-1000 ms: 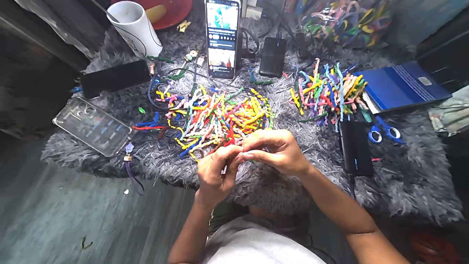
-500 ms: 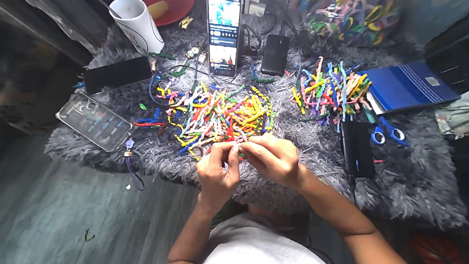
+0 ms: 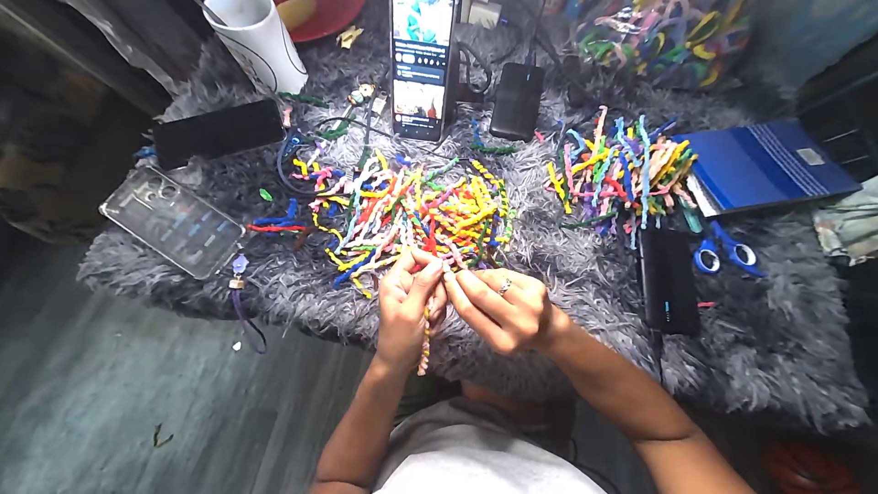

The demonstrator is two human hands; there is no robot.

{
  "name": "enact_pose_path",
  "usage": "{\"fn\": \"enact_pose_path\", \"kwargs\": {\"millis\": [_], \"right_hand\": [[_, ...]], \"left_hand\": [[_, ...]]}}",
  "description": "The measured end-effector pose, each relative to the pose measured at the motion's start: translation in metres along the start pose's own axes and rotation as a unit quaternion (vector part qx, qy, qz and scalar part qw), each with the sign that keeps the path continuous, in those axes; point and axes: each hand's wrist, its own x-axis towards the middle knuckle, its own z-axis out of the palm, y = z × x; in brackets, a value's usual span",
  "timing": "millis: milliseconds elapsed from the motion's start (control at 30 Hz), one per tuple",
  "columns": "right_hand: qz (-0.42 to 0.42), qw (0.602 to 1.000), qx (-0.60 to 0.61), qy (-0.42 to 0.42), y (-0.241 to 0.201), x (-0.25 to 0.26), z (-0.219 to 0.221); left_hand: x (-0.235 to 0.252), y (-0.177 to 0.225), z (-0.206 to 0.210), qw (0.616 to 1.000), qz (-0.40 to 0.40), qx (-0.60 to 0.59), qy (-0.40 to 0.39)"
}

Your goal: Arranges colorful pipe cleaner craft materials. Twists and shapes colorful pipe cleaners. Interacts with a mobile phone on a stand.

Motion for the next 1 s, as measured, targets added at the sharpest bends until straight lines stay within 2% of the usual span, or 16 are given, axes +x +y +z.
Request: {"fn": "enact_pose_path", "kwargs": {"millis": [133,367,533,667,800,1000], "right_hand": [[-0.009,1.000,-0.007,0.002,0.000,-0.002,0.002],[0.034,0.999,-0.007,-0.012,-0.005,-0.005,0.009],[0.101,0.994,-0.003,-0.035,-0.008,-0.006,0.011],[0.158,0.986,0.060,0.011,-0.006,-0.010,0.017],[0.229,0.954,0.177,0.077,-0.007,-0.005,0.018],[0.345,0.863,0.347,0.123,-0.008,-0.003,0.016]], "left_hand": [[0.000,0.004,0.002,0.998,-0.037,-0.056,0.011],[-0.003,-0.006,0.007,0.992,-0.008,-0.099,0.080],[0.000,-0.008,0.000,0.987,-0.029,-0.141,0.068],[0.001,-0.011,0.001,0.988,-0.013,-0.145,0.056],[-0.002,-0.016,0.008,0.986,0.010,-0.155,0.062],[-0.007,-0.026,0.017,0.992,0.057,-0.090,0.071]]}}
